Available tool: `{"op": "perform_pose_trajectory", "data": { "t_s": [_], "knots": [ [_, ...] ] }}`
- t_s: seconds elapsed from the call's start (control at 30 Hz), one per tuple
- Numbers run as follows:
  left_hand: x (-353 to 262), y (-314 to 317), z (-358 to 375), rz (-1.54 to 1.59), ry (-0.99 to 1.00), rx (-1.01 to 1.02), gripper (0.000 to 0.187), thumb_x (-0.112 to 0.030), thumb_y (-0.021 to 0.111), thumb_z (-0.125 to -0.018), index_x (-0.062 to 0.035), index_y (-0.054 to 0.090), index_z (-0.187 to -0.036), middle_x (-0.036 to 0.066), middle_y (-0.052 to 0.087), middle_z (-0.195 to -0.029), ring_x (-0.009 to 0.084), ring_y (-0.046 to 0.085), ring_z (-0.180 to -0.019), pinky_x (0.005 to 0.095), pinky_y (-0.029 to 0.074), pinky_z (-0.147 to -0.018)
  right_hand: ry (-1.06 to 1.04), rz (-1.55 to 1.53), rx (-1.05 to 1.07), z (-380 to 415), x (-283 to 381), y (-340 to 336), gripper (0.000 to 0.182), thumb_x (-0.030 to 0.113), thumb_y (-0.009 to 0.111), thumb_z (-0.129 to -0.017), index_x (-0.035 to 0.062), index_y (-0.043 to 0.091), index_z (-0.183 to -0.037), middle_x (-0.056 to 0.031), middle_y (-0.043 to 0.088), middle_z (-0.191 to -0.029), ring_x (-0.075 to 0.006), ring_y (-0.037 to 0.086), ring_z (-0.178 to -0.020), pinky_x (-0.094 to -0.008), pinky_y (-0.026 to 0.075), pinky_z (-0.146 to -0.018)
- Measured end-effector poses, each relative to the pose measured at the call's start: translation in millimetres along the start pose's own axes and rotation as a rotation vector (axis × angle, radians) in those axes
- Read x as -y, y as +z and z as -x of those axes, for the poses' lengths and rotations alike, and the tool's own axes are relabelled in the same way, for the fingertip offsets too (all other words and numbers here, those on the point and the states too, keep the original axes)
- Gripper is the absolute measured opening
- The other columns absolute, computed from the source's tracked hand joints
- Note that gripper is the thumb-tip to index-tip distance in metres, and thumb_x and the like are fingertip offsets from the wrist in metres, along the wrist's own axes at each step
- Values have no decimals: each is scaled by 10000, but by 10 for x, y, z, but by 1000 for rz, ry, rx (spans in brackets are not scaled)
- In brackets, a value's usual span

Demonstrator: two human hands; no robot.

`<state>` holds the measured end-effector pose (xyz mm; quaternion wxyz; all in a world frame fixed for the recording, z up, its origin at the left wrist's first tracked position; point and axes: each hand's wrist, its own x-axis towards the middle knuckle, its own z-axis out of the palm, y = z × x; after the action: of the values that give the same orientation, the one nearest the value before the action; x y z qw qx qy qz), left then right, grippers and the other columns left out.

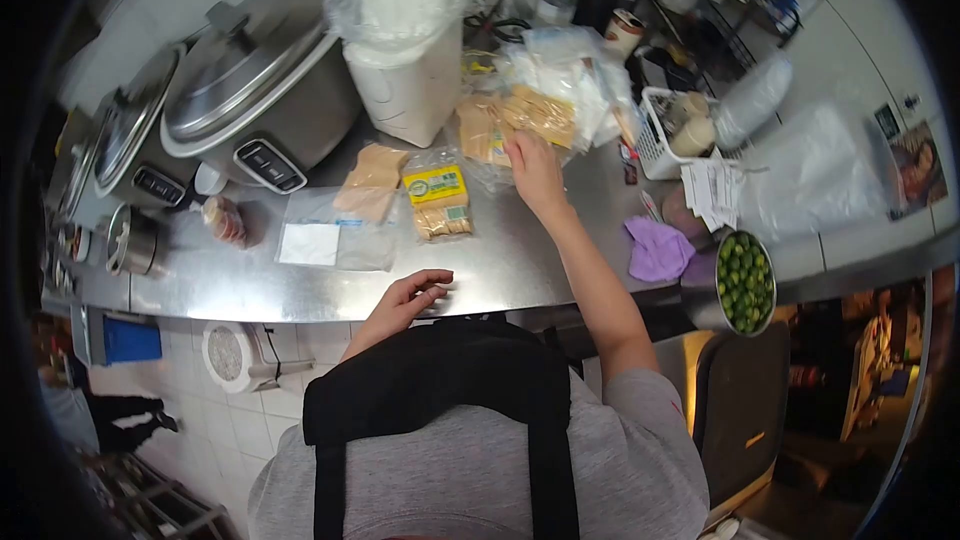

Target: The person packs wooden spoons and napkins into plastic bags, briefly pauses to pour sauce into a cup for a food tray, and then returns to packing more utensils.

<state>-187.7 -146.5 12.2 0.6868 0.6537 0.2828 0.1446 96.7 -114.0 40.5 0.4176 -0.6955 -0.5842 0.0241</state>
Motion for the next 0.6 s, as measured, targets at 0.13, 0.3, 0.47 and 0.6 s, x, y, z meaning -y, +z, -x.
{"op": "perform_pose_trajectory", "data": {
  "t_s": [0.13,0.3,0.47,0.6],
  "knots": [
    [10,6,154,17,-5,-76,317,-176,513,-895,-39,523,-1181,60,589,-1079,118,519,-895,254,417,-817,-414,-121,-275,-821,627,30,96,61,531,-800,31,568,-882,-120,552,-867,-314,529,-848,-385,424,-728],
    [-9,-22,306,67,-11,-221,302,-158,514,-891,-29,533,-1163,56,591,-1046,117,517,-893,251,415,-809,-728,82,-346,-1831,1028,-33,127,59,561,-776,39,596,-897,-106,566,-872,-262,545,-854,-354,439,-737],
    [37,-158,407,87,38,-360,296,-148,520,-886,-13,539,-1149,54,591,-1044,117,508,-898,245,413,-804,-409,-92,-301,-1739,602,-116,142,121,565,-786,29,586,-892,-116,571,-841,-294,555,-767,-360,448,-699],
    [62,-173,513,125,-13,-421,295,-134,508,-892,3,526,-1153,55,583,-1070,117,518,-920,240,407,-832,-121,12,8,-874,-433,157,147,166,543,-808,29,591,-833,-172,573,-751,-329,573,-707,-396,447,-635]
  ]
}}
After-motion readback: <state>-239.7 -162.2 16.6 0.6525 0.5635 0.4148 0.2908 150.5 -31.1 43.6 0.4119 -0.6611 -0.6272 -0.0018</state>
